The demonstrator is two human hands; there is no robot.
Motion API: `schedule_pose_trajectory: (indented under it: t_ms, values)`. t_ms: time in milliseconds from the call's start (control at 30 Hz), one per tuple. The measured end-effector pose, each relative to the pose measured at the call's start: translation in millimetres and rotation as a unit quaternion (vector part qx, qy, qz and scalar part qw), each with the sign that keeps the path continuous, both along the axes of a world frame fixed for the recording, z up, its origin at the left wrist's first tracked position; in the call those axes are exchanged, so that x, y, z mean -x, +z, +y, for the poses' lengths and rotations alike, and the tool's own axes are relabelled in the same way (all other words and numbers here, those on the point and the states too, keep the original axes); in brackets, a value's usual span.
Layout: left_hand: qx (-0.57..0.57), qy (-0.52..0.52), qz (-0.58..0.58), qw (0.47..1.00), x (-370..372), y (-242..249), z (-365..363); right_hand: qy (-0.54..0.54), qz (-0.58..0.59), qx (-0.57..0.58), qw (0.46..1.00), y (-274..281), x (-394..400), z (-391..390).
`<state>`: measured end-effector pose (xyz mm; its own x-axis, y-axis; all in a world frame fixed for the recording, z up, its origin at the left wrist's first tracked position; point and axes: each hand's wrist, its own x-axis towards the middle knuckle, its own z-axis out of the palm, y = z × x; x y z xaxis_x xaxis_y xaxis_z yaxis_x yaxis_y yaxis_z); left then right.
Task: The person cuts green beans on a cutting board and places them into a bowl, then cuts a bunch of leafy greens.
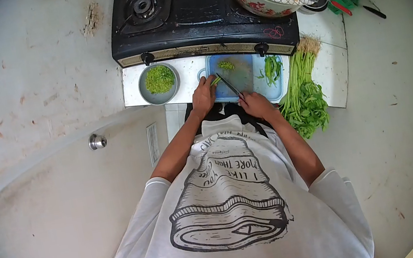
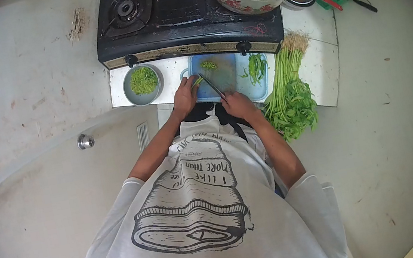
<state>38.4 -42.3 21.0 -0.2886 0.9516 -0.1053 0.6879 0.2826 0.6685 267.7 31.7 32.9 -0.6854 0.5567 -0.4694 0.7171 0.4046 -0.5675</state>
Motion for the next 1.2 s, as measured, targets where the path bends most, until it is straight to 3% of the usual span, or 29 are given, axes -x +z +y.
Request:
schedule_pose_trajectory:
  t_ms: [633,900,1200]
  values:
    - [0.013,0.047,0.011,0.999,-12.0,0.1,0.1,0.053,0.010,-0.093,0.994,0.1,-6.4,14.8]
    - [-0.003,0.085,-0.037,0.996,-19.1,0.9,5.2,0.053,0.001,-0.061,0.997,1.0,-5.1,13.6]
    - [-0.023,0.053,-0.041,0.998,-12.4,-0.6,9.7,0.063,-0.017,-0.046,0.997,1.8,-0.4,16.3]
